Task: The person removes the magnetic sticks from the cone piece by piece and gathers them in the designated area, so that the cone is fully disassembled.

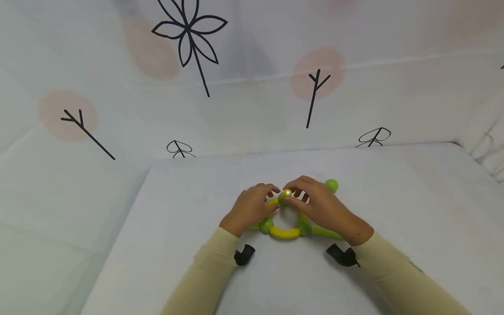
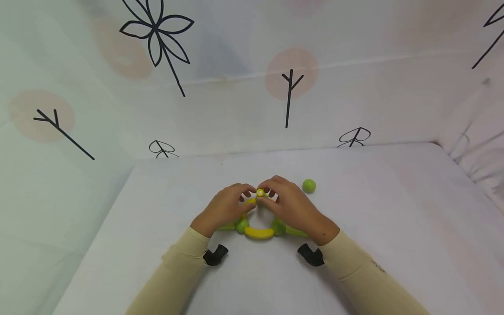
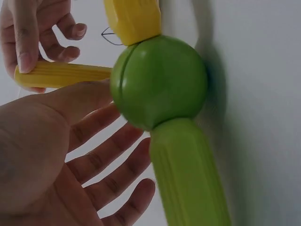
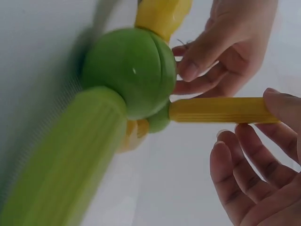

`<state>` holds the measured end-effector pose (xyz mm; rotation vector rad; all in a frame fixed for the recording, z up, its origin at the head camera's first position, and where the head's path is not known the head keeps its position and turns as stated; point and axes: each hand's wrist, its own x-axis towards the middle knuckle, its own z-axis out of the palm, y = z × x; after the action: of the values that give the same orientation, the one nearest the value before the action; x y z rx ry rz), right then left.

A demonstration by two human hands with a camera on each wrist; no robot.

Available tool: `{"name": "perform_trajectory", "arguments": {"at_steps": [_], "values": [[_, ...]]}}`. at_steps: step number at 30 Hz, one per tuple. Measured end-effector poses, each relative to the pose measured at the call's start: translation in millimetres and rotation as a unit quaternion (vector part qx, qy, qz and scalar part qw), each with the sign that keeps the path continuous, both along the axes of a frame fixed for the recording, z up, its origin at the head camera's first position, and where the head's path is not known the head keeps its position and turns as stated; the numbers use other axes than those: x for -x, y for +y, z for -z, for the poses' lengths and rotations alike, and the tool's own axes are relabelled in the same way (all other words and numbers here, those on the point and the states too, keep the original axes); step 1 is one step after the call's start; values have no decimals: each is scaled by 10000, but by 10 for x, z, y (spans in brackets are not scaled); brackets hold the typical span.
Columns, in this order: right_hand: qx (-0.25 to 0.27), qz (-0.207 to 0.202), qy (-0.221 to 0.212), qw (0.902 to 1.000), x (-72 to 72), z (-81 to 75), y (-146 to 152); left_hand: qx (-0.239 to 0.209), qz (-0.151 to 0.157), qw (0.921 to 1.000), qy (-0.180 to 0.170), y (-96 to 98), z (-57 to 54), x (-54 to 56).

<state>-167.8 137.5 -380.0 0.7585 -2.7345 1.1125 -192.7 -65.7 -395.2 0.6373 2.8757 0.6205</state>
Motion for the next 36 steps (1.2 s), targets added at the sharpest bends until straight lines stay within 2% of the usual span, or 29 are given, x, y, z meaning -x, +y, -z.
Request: {"name": "perform_trajectory", "arguments": {"at_steps": [7,17,27,36], "values": [[-75,9,6,10000,-17,-13,16,17,44,10000,55,61,100,-20],[220,266,-178,9992,51,16,39,-209,-10,9998,-20,102,96,-11],[664,634,-855,9921,170,87,124,-295,-135,9993,-190,108,111,20],[1075,326,-1491,9824,219,186,138,-243,-162,9994,-178,116,133,16]]}}
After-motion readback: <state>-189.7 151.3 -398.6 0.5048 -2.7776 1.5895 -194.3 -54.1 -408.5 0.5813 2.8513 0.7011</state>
